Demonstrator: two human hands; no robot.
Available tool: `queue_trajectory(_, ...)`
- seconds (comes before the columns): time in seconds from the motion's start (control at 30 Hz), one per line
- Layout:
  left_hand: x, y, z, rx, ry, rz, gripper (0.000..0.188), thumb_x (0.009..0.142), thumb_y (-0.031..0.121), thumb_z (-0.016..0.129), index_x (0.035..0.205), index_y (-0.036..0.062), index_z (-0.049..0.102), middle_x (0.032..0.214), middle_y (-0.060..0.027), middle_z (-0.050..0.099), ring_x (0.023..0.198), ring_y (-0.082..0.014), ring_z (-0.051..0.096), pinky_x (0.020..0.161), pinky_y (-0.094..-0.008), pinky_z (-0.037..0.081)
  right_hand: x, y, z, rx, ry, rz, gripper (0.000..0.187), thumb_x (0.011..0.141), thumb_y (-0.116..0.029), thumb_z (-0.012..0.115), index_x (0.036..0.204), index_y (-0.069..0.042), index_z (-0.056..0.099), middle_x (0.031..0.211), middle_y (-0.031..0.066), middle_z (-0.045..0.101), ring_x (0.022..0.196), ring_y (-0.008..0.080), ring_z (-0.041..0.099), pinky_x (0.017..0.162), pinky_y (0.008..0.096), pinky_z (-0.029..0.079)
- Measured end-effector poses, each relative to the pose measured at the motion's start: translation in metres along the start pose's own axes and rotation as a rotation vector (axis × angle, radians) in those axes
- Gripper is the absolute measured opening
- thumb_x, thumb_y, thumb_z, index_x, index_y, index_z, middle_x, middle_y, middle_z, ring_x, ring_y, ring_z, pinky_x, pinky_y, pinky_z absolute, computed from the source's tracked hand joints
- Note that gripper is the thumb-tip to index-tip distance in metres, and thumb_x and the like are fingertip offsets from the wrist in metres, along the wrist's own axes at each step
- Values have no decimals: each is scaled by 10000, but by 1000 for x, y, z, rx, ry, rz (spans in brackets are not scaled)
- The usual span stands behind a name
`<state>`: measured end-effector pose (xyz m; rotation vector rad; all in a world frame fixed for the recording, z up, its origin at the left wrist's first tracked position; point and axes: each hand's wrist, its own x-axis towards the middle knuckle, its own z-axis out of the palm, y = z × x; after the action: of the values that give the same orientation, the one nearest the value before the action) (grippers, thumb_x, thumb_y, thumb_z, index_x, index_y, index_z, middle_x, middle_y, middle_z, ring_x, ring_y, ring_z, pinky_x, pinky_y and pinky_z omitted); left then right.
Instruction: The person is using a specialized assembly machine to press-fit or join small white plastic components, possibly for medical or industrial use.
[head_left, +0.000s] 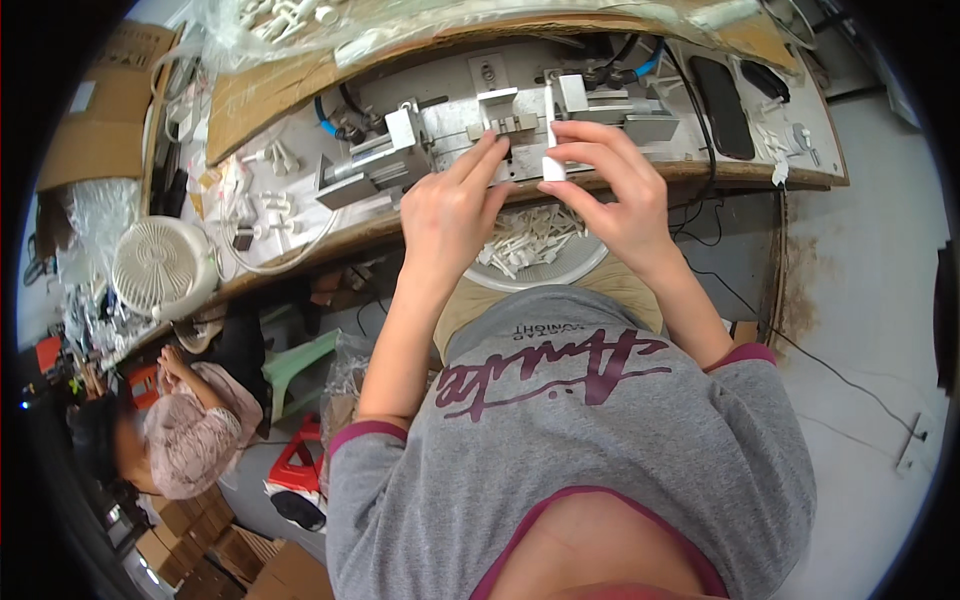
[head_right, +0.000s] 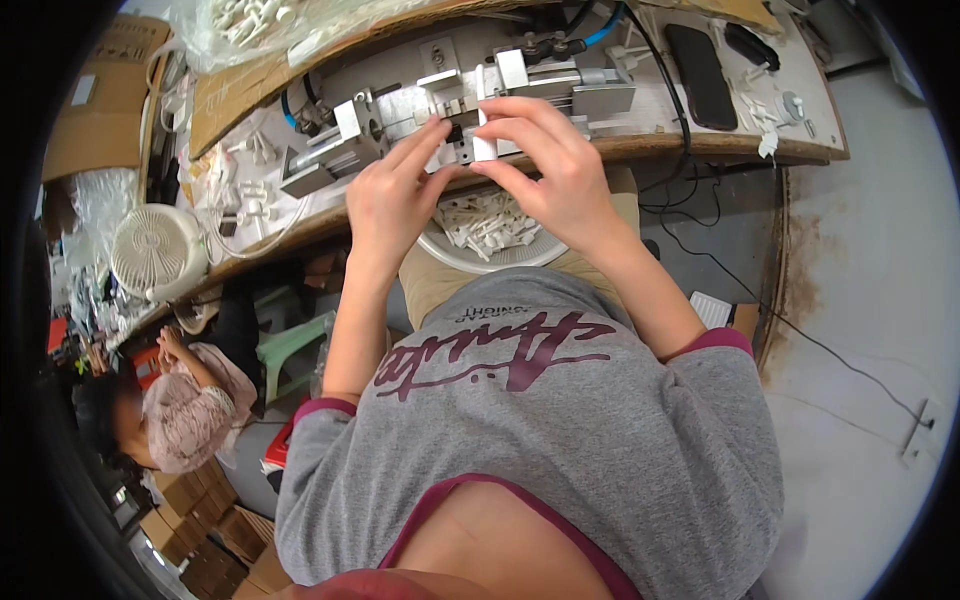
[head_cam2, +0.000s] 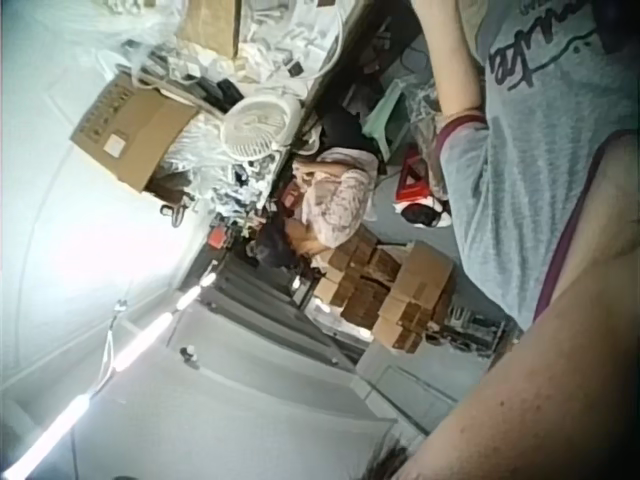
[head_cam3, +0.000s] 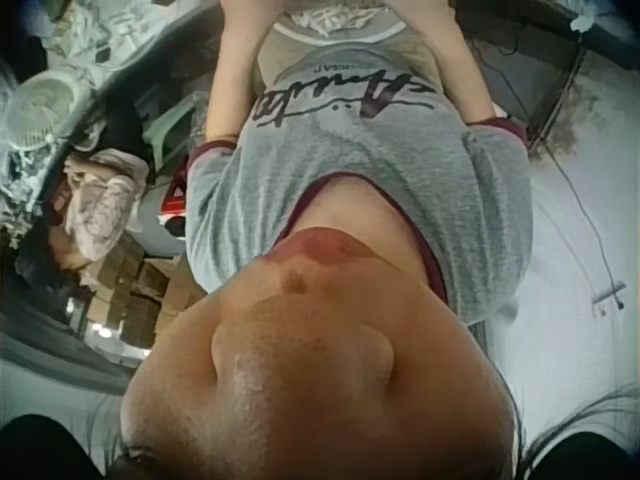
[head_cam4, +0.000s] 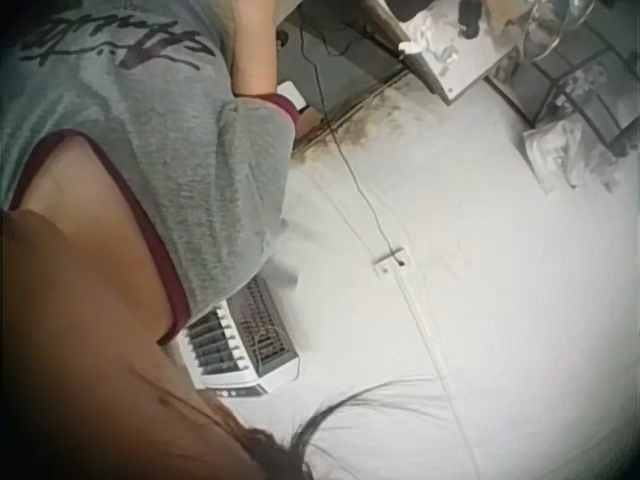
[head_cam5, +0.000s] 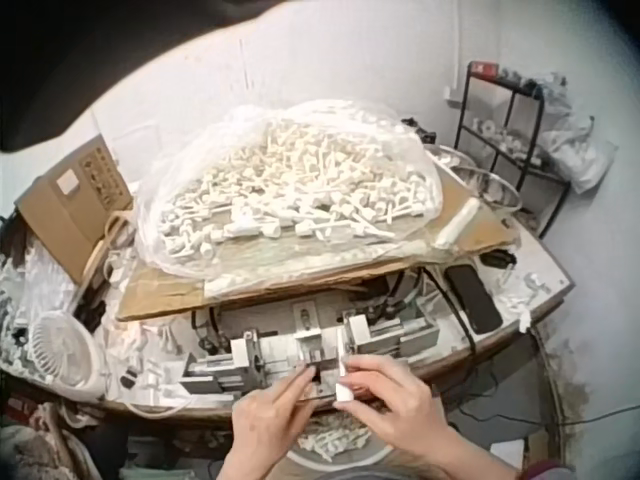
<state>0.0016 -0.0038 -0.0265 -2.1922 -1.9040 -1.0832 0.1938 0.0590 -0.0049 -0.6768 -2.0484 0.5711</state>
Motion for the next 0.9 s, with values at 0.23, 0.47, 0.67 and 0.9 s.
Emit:
queue_trajectory(0.23, 3, 85, -116, -323, 1207, 676, 373, 927, 300, 615, 1229, 85, 569, 1283, -93, 569, 1174, -241, 501, 1011, -437, 365, -13, 20, 33, -259, -81, -192, 207, 770, -121, 739, 951, -47, 674, 1180, 77, 672, 884, 215, 683, 714, 308, 545)
queue_trajectory(0.47, 4, 137, -155, -936, 1079, 1031, 337, 879, 79, 645, 1185, -45, 579, 1306, -129, 553, 1248, -271, 465, 1061, -421, 372, -6, 12, 59, -492, -168, -245, 106, 753, -83, 625, 854, -61, 642, 1178, 101, 688, 496, 174, 594, 491, 270, 472)
queue_trajectory(0.67, 9, 134, -148, -1291, 905, 1168, 348, 873, 29, 631, 1195, -80, 558, 1320, -196, 515, 1271, -342, 436, 1049, -416, 417, 5, 18, 61, -477, -153, -273, 64, 750, -78, 616, 759, -52, 558, 1153, 123, 691, 459, 176, 592, 458, 284, 480)
queue_trajectory(0.9, 10, 135, -137, -942, 1015, 1197, 390, 877, 20, 620, 1247, -71, 536, 1328, -188, 515, 1302, -316, 427, 1094, -453, 365, 10, 10, 61, -550, -219, -285, 70, 711, -60, 618, 724, -48, 551, 1120, 162, 694, 465, 185, 607, 457, 291, 486)
